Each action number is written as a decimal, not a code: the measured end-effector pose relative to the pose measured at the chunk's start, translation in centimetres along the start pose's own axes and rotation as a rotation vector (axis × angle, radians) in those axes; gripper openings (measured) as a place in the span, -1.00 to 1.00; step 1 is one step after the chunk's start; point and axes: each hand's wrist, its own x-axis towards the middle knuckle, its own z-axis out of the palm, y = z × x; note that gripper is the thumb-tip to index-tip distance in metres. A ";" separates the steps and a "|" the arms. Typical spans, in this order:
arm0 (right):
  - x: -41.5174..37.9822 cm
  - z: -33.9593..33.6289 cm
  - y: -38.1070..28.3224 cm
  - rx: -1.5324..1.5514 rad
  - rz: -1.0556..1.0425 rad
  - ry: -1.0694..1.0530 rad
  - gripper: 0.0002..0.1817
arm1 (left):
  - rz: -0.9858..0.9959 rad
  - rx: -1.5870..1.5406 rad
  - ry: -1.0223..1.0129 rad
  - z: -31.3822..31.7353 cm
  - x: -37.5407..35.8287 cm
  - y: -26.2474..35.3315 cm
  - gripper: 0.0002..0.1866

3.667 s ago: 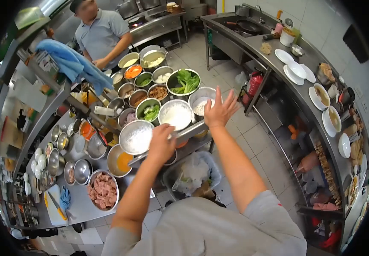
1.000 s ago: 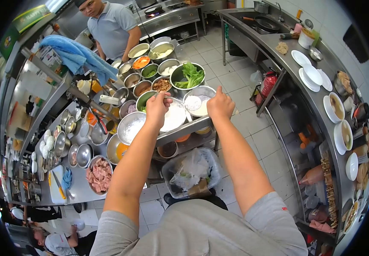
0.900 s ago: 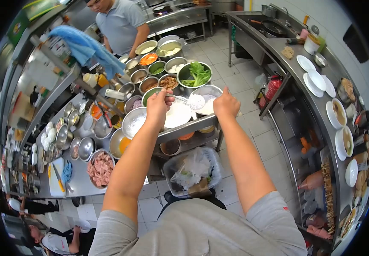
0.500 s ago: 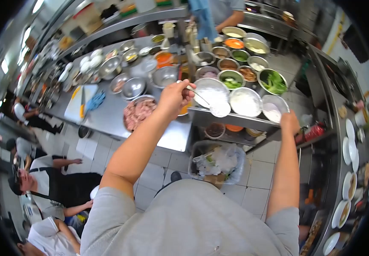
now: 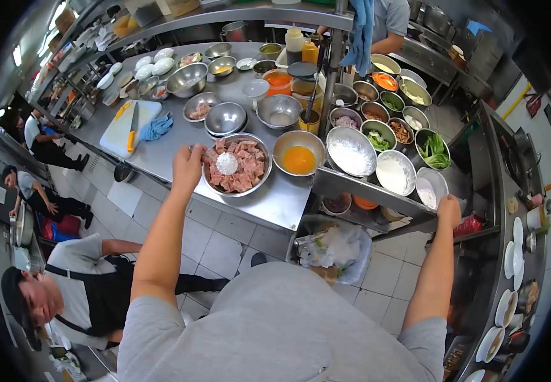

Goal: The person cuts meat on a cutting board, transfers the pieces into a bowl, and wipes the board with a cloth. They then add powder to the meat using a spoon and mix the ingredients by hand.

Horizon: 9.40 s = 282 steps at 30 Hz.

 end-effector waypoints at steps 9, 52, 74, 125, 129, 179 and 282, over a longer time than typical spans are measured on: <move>0.6 0.5 0.2 0.005 -0.004 0.006 -0.46 | -0.093 -0.071 0.096 2.4 2.4 -1.0 -0.59; 0.6 0.9 1.1 0.028 0.029 0.089 -0.45 | 0.665 0.476 0.078 4.2 -1.9 3.7 -0.79; -0.1 -0.6 0.9 0.102 0.099 0.157 -0.64 | 0.665 0.136 -1.025 57.5 -16.2 25.6 -0.65; 1.0 1.9 1.0 0.081 0.061 0.128 -0.37 | -0.164 -0.219 -0.143 -1.6 -1.7 5.1 -0.64; 0.0 0.4 0.1 0.068 0.092 0.047 -0.38 | -0.124 -0.197 -0.037 -0.4 -0.3 0.2 -0.64; 0.3 0.7 0.3 0.049 0.062 0.129 -0.37 | 0.077 -0.109 0.032 3.7 -2.7 -0.1 -0.61; -0.6 -0.5 -0.1 0.152 0.067 0.231 -0.65 | 0.470 -0.484 -0.525 30.4 -14.2 19.1 -0.75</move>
